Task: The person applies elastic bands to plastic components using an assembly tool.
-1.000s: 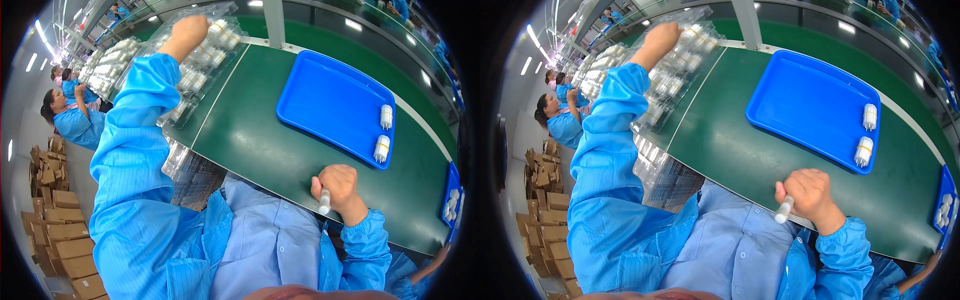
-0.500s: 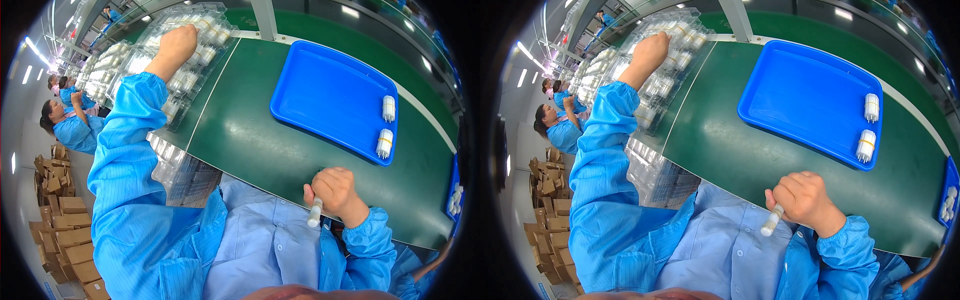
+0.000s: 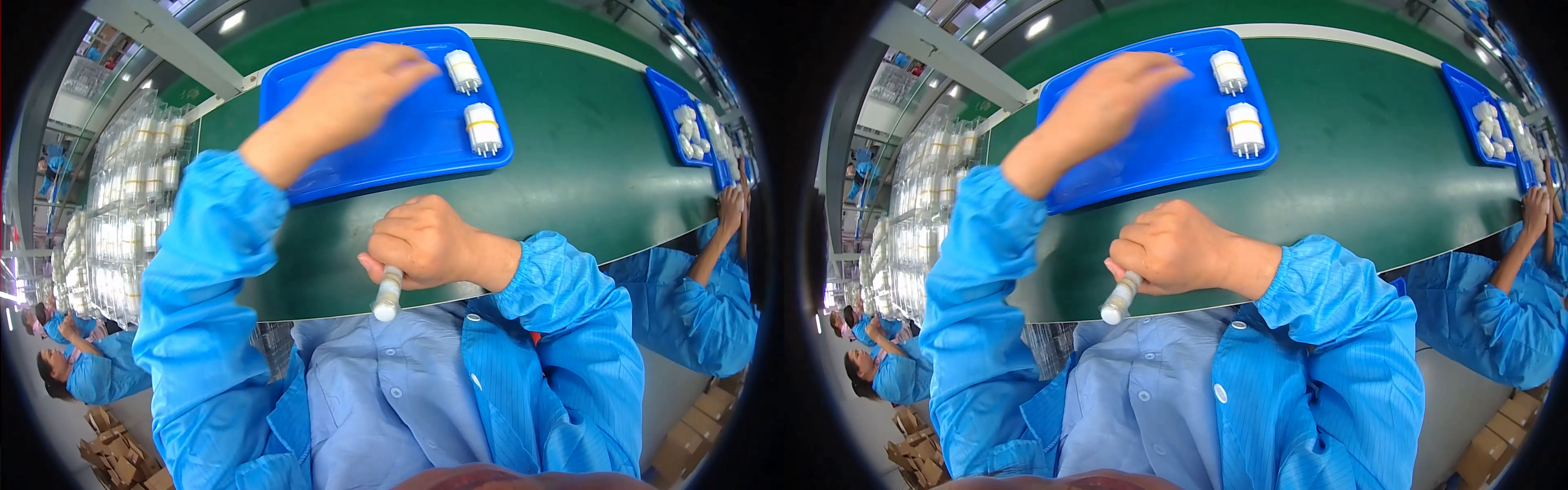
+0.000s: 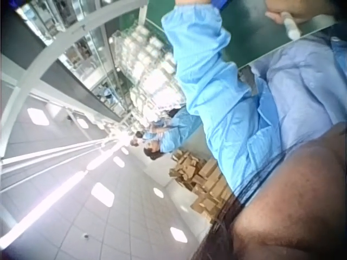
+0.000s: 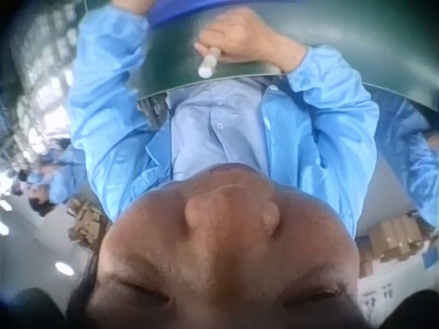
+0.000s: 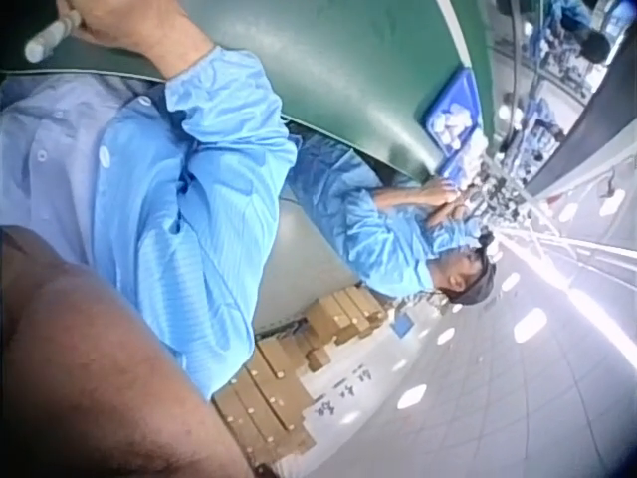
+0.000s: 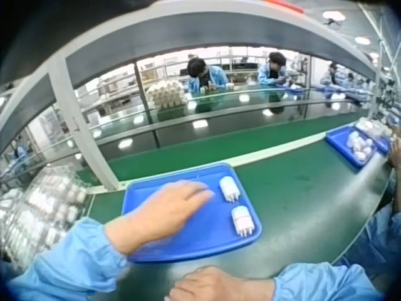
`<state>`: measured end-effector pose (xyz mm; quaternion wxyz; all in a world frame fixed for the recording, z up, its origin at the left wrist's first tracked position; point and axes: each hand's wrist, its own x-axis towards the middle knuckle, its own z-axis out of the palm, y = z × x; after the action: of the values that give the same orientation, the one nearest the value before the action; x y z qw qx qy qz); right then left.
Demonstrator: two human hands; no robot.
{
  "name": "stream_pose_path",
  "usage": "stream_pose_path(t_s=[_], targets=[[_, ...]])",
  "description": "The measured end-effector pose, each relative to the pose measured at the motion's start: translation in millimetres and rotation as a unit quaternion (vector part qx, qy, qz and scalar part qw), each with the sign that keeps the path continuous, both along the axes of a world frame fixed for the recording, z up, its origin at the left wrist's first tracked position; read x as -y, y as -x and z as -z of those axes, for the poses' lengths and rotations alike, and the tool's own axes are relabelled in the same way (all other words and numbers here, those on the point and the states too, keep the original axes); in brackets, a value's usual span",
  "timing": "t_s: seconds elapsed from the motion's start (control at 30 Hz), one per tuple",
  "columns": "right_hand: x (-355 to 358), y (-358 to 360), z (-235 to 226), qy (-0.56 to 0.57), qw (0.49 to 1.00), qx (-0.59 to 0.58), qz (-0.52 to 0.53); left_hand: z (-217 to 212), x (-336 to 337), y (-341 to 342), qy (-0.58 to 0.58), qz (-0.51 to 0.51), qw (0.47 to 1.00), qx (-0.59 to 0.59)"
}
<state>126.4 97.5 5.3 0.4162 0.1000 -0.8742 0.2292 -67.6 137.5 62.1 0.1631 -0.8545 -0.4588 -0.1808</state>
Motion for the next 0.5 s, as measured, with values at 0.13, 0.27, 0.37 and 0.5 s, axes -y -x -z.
stream_pose_path(t_s=[0.13,0.27,0.37,0.5], targets=[[-3.7,-1.8,-1.2,0.024,1.0,0.002,-0.008,28.6,-31.9,-58.7,0.0,0.125,0.992,-0.021],[-3.5,-4.8,-2.6,0.021,1.0,0.007,-0.004,30.7,-26.2,-67.5,0.068,0.173,0.983,-0.008],[-5.4,-6.2,-3.9,0.017,1.0,-0.01,0.005,20.3,-0.3,-46.7,0.119,0.096,0.987,0.053],[-13.9,-12.9,-19.5,0.039,0.998,-0.028,0.027,11.0,68.1,-17.8,0.148,-0.037,0.951,0.269]])
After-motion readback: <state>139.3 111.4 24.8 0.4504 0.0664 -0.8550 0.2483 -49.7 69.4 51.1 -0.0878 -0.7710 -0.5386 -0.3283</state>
